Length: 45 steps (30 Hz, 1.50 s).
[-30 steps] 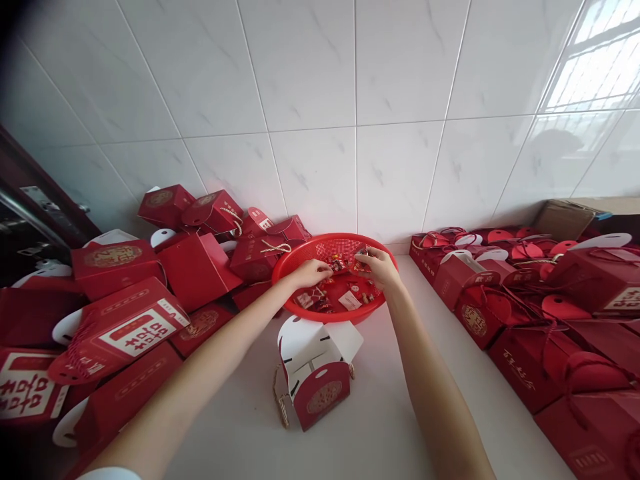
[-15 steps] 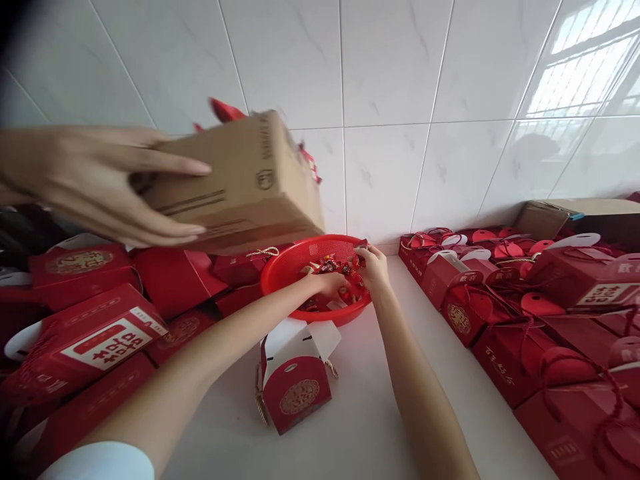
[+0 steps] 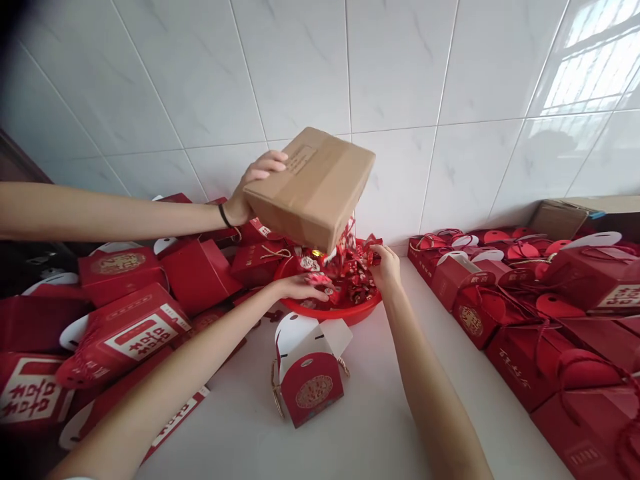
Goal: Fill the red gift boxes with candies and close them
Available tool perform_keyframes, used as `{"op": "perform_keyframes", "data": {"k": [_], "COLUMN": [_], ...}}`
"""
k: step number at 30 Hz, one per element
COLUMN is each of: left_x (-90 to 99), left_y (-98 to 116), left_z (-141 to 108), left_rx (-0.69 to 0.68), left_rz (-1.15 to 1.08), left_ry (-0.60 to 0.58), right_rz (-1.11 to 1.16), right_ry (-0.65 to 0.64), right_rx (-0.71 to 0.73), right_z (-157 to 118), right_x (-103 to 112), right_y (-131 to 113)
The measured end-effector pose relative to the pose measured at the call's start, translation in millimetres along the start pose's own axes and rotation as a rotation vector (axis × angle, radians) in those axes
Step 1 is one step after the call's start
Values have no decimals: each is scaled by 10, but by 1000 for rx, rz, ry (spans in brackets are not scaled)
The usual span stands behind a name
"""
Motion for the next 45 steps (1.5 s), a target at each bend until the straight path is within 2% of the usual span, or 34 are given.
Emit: {"op": "perform_keyframes", "data": {"k": [1, 3, 5, 7, 9, 12, 16, 19, 22, 24, 26, 31, 35, 39, 45], "left_x": [-216, -533, -664, -611, -492, -417, -454, -513, -553, -596, -616, -535, -609, -626, -352], "left_y": [-162, -409, -526, -552, -529, -414, -230, -164, -137, -138, -156, -216, -262, -259, -224], "left_z": [32, 75, 92, 105, 110, 110, 131, 167, 204, 224, 244, 311, 373, 425, 305], "left_rx": [14, 47, 76, 110, 134, 85, -48, -58, -42, -26, -31, -117, -149, -156, -127], "left_rz": [2, -8, -64, -126, -196, -360, -629, -794, -861, -817, -652, -15, 202, 213, -29], "left_ry": [-50, -165, -244, -201, -93, -4, 20, 11, -1, -48, -79, 36, 16, 50, 228], "right_rz": [-8, -34, -67, -104, -139, -179, -176, -117, -104, -137, -172, -131, -101, -111, -150], "right_ry": [-19, -62, -106, -144, -177, -226, -320, -382, -422, -410, -363, -216, -183, -185, -212], "right_rx": [-13, -43, -74, -102, -131, -173, -166, -100, -77, -70, -54, -69, -68, -91, -126], "right_z": [-29, -83, -127, -162, -195, -254, -328, -356, -370, -369, -358, -300, -252, -242, -267], "right_x": [-39, -115, -177, -219, -254, -323, -471, -564, -609, -603, -571, -446, -395, -379, -404], "right_y": [-5, -13, -22, -32, -40, -40, -51, -80, -62, -47, -49, -28, 2, 16, -74]}}
Point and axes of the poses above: each hand's wrist, its own z-axis towards the middle knuckle, its own x-axis out of the back of the hand, y = z × x, the point moved 8 cm from there along z, towards the middle knuckle, and after that the axes turned 4 degrees about -y, right-handed, at the moved point
